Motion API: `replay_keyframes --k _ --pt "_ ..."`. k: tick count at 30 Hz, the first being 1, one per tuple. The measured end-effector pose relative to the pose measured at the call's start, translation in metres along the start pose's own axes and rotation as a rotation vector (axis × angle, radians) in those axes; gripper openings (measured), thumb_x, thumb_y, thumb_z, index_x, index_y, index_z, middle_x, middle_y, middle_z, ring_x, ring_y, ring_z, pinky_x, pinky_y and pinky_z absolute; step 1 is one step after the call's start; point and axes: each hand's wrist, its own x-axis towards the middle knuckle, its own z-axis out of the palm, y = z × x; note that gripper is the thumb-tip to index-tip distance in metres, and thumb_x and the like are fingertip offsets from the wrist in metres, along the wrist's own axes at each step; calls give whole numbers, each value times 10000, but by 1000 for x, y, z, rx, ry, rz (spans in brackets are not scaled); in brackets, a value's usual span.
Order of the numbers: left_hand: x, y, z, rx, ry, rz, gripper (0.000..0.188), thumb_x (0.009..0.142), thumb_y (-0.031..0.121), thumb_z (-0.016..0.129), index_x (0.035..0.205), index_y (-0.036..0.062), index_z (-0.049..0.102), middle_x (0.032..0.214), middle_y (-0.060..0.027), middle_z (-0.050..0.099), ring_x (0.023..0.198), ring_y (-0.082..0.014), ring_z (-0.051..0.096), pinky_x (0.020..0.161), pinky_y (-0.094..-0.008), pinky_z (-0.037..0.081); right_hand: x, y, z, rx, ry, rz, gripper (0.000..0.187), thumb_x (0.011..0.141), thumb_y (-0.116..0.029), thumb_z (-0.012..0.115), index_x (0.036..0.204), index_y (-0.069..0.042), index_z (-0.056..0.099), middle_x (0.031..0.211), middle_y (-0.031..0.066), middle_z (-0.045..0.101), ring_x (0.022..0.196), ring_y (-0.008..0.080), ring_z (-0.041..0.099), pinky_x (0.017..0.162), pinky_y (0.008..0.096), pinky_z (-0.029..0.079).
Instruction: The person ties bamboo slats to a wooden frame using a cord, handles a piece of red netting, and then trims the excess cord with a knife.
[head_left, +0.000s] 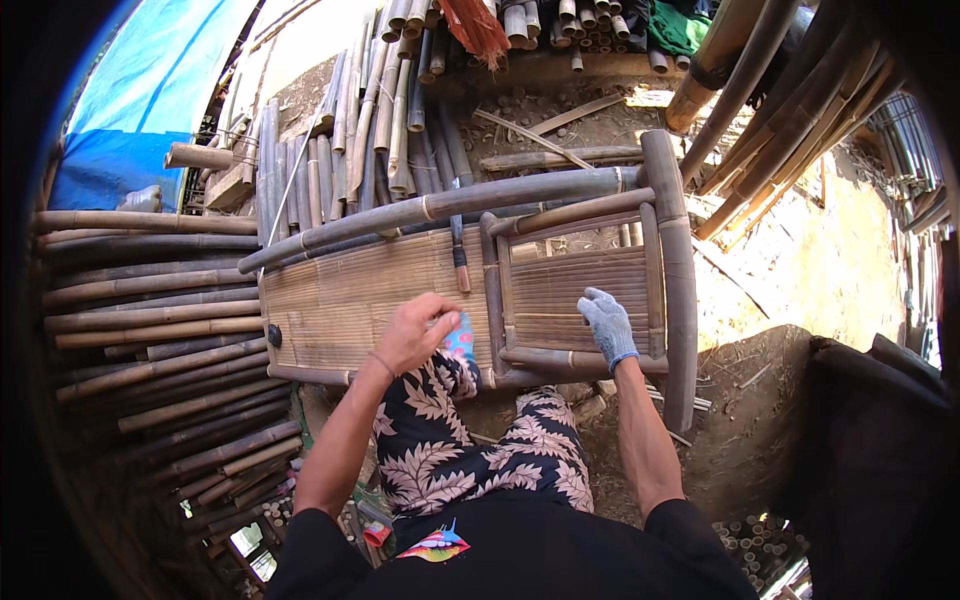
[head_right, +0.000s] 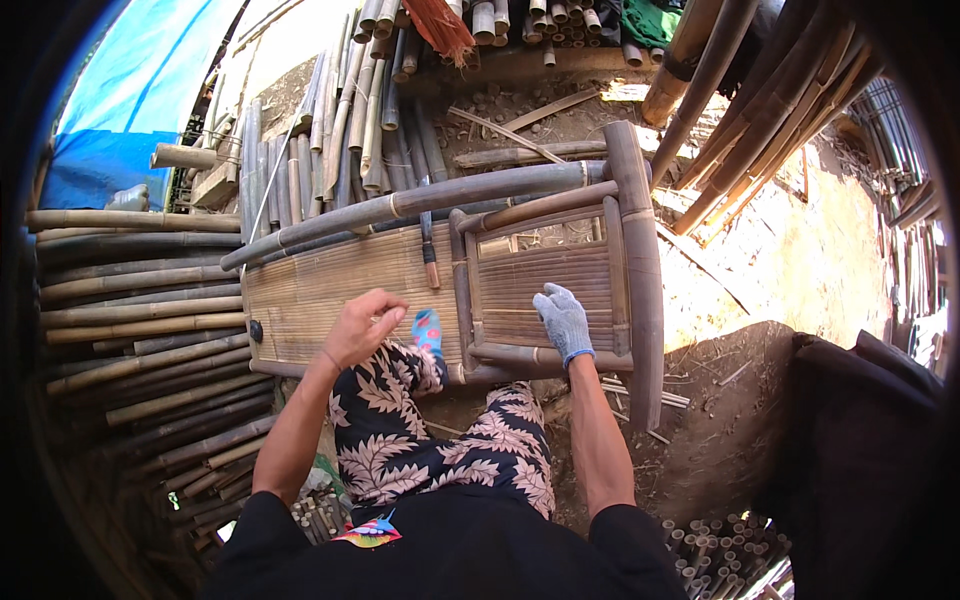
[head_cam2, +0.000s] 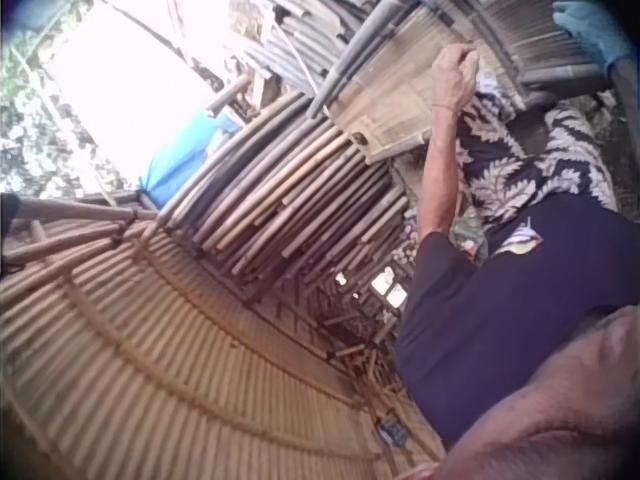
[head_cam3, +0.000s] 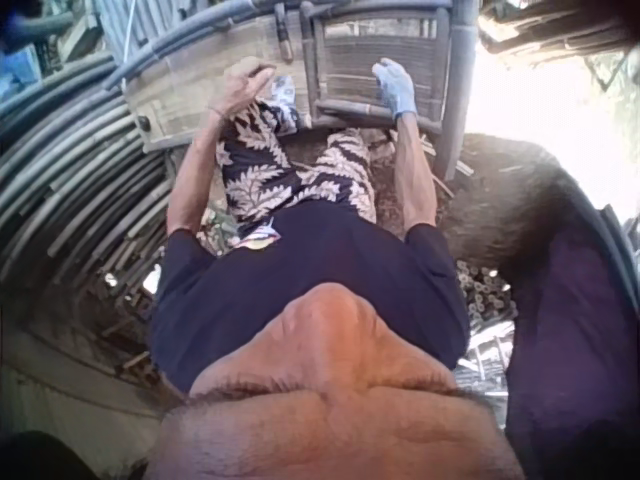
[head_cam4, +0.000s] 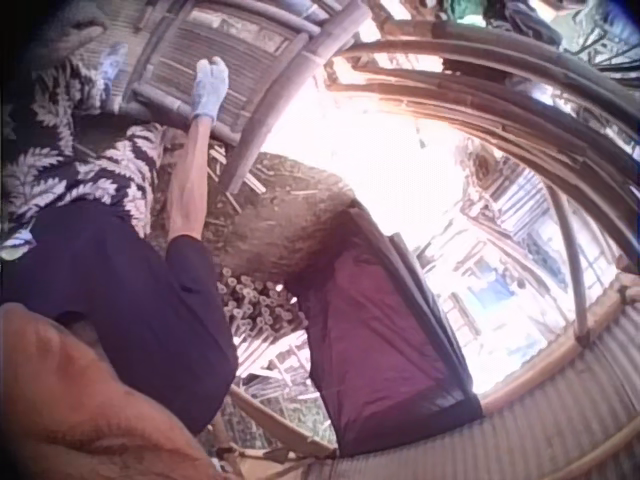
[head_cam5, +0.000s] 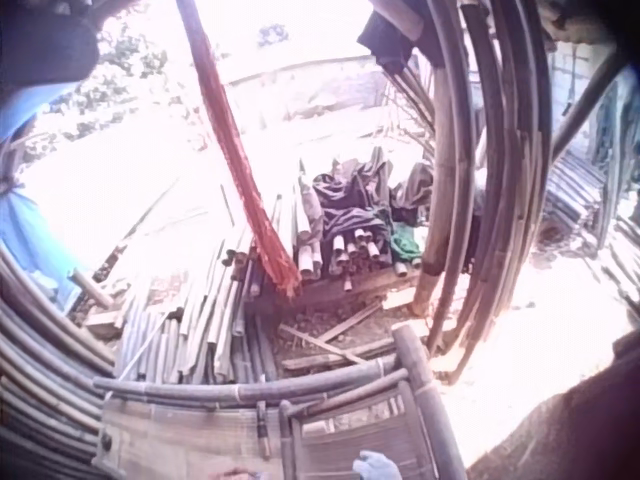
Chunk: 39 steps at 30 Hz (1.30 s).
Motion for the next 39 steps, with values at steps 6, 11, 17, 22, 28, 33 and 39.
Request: replay_keyframes --k 6,11,17,22,28,33,39 --pt "145 -78 34 271 -289 -72 275 942 263 567 1035 42 703 963 -188 700 939 -337 676 851 -398 526 42 -48 17 601 83 3 360 921 -190 588 1202 24 661 974 89 655 803 130 568 747 252 468" --pt "224 -168 109 395 -504 -22 286 916 259 556 1076 69 699 1029 -179 703 1016 -357 660 900 -435 517 84 -33 19 1167 48 -238 233 942 -142 547 946 40 693 869 130 702 773 210 667 740 313 506" --pt "249 -251 209 173 -440 254 387 1001 329 490 1257 63 605 1247 -209 614 1188 -371 563 1001 -429 454 95 -20 36 -839 199 -86 415 993 -298 474 784 -15 692 822 236 694 747 377 693 686 470 577" --pt "262 -284 248 -162 -512 167 384 1014 366 505 1212 69 647 1154 -190 671 1116 -378 606 943 -423 481 54 13 83 -926 -57 129 362 965 -281 478 789 -71 715 746 186 702 701 358 713 614 468 585" --pt "267 -278 249 -18 -324 446 306 872 263 683 1105 65 695 1015 -157 680 972 -330 633 879 -418 501 57 1 164 -1016 49 -320 188 900 -217 527 762 -141 631 657 105 657 539 277 676 448 416 532" --pt "266 -274 236 144 180 728 585 832 271 702 1316 -7 528 1293 -163 494 1193 -340 464 1007 -434 412 52 0 81 -1101 85 32 290 969 -258 494 820 -74 661 671 138 636 631 326 683 545 446 561" --pt "244 -270 269 87 216 707 644 833 291 704 1354 -6 470 1272 -193 468 1187 -360 433 1026 -503 350 126 -30 78 -1170 759 -147 210 926 -190 545 1068 -55 620 1147 141 637 735 298 691 649 415 540"
